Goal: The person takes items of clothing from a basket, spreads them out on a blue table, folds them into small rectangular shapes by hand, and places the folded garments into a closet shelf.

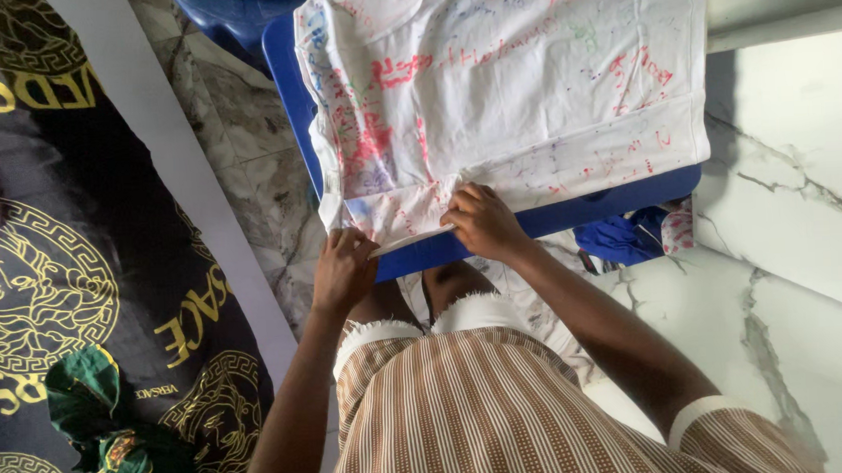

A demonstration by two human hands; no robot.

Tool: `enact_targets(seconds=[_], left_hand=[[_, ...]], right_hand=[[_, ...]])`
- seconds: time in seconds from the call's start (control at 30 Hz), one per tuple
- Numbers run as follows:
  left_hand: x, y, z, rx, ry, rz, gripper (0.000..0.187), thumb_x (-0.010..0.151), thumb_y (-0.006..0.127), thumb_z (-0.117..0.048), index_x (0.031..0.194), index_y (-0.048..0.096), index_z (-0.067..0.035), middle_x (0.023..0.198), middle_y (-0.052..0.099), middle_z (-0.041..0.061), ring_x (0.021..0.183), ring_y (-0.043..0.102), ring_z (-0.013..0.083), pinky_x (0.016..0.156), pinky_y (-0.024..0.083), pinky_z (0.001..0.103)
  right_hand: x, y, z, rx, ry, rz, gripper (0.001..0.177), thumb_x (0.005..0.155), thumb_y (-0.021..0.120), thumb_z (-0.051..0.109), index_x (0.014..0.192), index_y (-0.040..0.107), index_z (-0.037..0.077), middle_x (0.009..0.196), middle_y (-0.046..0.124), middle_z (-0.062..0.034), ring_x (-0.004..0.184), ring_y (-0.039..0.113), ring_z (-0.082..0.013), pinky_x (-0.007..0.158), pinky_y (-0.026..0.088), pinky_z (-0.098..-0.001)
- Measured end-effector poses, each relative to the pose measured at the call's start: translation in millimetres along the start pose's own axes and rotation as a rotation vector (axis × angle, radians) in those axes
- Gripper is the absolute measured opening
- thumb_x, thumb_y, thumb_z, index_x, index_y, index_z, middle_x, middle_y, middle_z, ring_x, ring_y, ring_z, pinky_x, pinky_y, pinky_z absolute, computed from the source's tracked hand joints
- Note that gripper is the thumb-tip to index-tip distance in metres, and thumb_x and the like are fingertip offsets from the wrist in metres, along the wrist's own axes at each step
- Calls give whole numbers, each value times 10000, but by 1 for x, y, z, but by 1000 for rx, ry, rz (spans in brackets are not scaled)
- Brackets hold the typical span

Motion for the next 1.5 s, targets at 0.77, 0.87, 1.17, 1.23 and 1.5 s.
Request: enact_targets(seconds=[0.77,0.87,1.17,1.23,1.5], left_hand=[[10,30,3,216,-237,-176,616,919,668,-411,1428,516,-99,1477,469,196,1394,412,402,1134,339,577],[14,51,1,288,-92,21,693,922,633,-429,1520,461,-124,1618,339,210,1495,299,405,1194,227,598],[-11,37,53,244,-532,-161,649,923,642,-363,1483,464,-88,1499,447,226,1355,468,449,1123,355,560],[-29,35,80,-20,-801,-375,634,981,672,-370,1457,465,-5,1369,495,290,1232,509,497,1035,417,548],[-76,54,130,9,-992,-391,268,951,738,-234,1102,609,-54,943,708,165,845,676,402,746,515,505]], right_hand=[[-26,-7,-42,-45,454,-385,535,950,687,314,1418,524,110,1325,575,-190,1289,509,-409,1098,373,-545],[-45,-25,-94,-176,568,-429,691,1015,589,525,1557,422,130,1618,346,-269,1502,317,-477,1200,265,-594],[-212,-128,-310,-484,1152,-663,990,1005,183,819,1634,326,68,1648,315,-305,1522,255,-485,1156,220,-662],[-246,-137,-335,-472,1275,-704,881,1019,285,772,1535,448,77,1503,455,-247,1409,363,-467,1101,299,-662],[-293,-139,-367,-462,1310,-762,325,1070,735,364,1078,626,58,1048,664,-151,1053,591,-394,916,440,-554]])
Point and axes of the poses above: each hand's wrist, its own x-axis towards the middle knuckle, its own y-axis out of the palm, z = x × y, the point moved 10 cm from there along x, towards the middle knuckle
